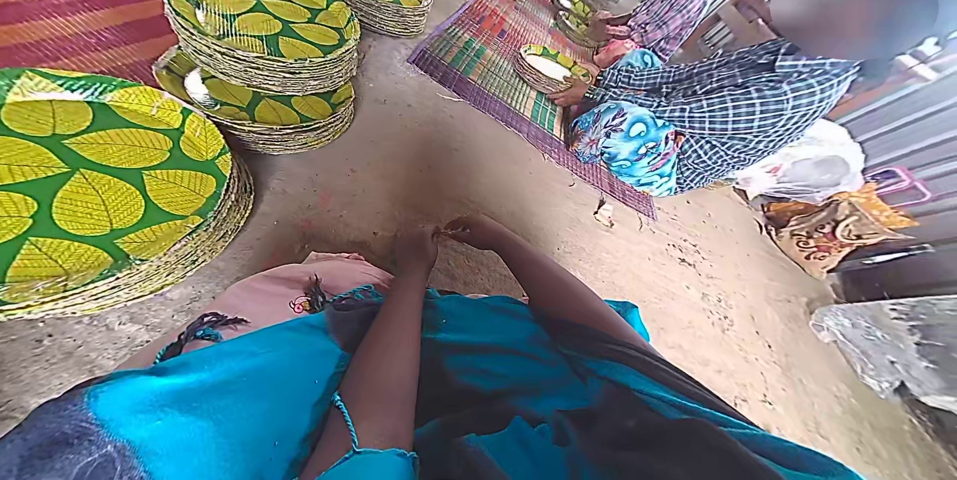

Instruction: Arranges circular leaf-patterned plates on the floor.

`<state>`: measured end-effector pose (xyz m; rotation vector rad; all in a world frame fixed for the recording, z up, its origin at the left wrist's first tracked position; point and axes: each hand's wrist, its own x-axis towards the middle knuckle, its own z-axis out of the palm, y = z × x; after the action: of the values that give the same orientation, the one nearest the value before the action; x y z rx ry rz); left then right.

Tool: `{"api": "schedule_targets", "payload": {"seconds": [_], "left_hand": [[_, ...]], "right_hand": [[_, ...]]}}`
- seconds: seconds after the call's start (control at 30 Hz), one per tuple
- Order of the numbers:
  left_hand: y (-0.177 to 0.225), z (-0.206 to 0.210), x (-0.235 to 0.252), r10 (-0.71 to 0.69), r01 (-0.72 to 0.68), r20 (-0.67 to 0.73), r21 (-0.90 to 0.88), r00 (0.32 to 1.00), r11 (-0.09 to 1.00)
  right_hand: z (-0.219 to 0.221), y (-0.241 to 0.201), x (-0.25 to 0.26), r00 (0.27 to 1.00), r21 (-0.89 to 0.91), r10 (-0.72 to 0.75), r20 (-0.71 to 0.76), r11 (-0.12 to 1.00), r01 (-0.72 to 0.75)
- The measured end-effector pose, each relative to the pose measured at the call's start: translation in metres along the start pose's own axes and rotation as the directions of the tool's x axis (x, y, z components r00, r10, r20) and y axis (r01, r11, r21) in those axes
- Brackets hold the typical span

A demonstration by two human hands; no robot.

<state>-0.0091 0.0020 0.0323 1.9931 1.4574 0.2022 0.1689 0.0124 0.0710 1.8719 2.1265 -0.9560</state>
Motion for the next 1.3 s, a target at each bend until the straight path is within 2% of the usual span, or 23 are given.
{"api": "schedule_targets", "payload": {"seconds": [0.07,0.27,0.4,0.53,0.67,1.1,1.3], "left_hand": [[0.0,0.002,0.0,0.03,-0.03,-0.045,-0.003,0.999,1.0],[-0.002,0.004,-0.001,0.053,-0.059,-0.127,-0.049,0.991,0.997],[-0.006,0.009,0.001,0.09,-0.119,-0.222,-0.124,0.971,0.985],[-0.008,0.01,0.001,0.079,-0.129,-0.245,-0.193,0.966,0.973],[-0.008,0.011,0.003,0.091,-0.13,-0.19,-0.206,0.978,0.97],[-0.006,0.011,0.006,0.059,-0.08,-0.109,-0.194,0.992,0.978],[-0.006,0.01,0.005,0.07,-0.087,-0.115,-0.151,0.991,0.985]], "right_hand": [[0.001,-0.004,0.0,0.999,0.086,-0.019,-0.031,0.996,0.022],[0.005,-0.008,0.002,0.996,0.184,-0.039,-0.078,0.981,0.053],[0.005,-0.01,0.0,0.998,0.327,0.009,-0.058,0.945,0.01],[0.005,-0.004,0.001,0.996,0.424,0.051,-0.078,0.905,-0.013],[0.009,0.006,0.007,0.99,0.353,0.035,-0.139,0.935,0.017],[0.008,0.0,0.003,0.985,0.044,-0.043,-0.167,0.998,0.051],[0.009,-0.002,0.001,0.982,0.028,-0.047,-0.185,0.998,0.054]]}}
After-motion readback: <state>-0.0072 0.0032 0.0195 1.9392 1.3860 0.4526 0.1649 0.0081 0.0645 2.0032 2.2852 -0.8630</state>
